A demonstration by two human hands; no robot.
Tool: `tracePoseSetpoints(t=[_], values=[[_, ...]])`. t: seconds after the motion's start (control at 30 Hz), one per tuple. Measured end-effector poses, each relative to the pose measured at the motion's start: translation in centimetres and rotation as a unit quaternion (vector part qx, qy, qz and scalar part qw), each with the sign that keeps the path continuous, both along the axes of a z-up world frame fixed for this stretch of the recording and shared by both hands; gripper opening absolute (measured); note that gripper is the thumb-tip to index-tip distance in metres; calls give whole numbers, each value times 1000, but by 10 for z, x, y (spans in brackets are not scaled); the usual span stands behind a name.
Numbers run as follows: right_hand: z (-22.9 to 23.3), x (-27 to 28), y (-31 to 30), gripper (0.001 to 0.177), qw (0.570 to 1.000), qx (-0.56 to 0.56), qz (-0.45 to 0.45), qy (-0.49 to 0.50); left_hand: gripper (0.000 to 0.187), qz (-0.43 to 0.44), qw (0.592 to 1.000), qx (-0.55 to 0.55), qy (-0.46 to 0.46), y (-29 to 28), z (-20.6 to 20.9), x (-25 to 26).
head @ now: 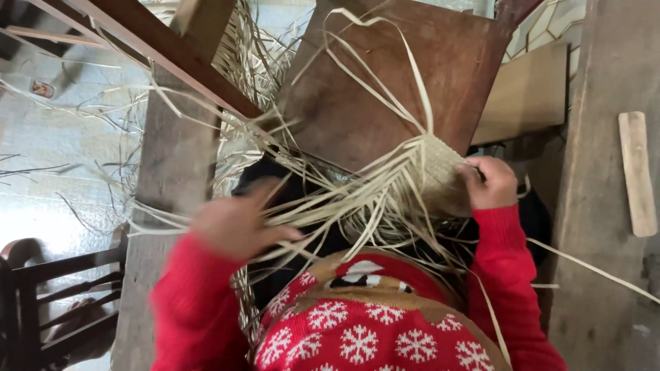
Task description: Weaving thin strips of natural fiber into a mat or bag using hand manipulation.
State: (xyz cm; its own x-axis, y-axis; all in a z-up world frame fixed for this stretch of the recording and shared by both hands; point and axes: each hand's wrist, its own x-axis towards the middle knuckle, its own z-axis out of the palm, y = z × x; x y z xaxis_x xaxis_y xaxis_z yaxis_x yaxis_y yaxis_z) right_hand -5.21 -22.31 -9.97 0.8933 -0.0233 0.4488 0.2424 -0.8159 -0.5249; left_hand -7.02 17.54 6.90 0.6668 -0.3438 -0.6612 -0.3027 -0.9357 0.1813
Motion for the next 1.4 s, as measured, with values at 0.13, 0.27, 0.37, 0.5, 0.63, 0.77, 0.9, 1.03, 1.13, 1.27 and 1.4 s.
tracePoseSetpoints(t=[0.13, 0.27, 0.37, 0.5, 0.63, 0.77, 0.9, 1.03, 1.13, 1.27, 1.4], values=[[-18, 16, 5, 19, 999, -19, 19, -34, 72, 70, 874, -58, -478, 43, 5, -21], [5, 29, 30, 15, 996, -65, 59, 16, 53, 56, 757, -469, -452, -14, 12, -25], [5, 30, 35, 17, 995, -81, 43, 45, 27, -20, 733, -545, -406, -80, 14, 0], [-8, 23, 27, 19, 994, -112, 14, 13, 54, 38, 785, -461, -412, -128, -137, 75], [9, 13, 23, 27, 989, -134, 30, -62, 44, 158, 840, -504, -124, -141, -161, 100], [40, 0, 36, 31, 985, -129, -8, -116, 15, 212, 786, -579, -45, -144, -170, 107], [53, -9, 66, 18, 994, -70, 13, -78, 14, 220, 788, -570, -83, -143, -168, 99], [46, -7, 75, 13, 997, -42, 58, -2, 56, 82, 828, -554, -4, -125, -148, 91], [53, -9, 79, 16, 995, 6, 55, 80, 67, 27, 868, -491, 68, -109, -148, 86], [65, -14, 89, 20, 973, 131, 17, 187, 46, 51, 850, -516, 93, -105, -169, 94], [44, -14, 89, 26, 966, 125, 6, 226, 44, 62, 851, -516, 78, -109, -176, 96]])
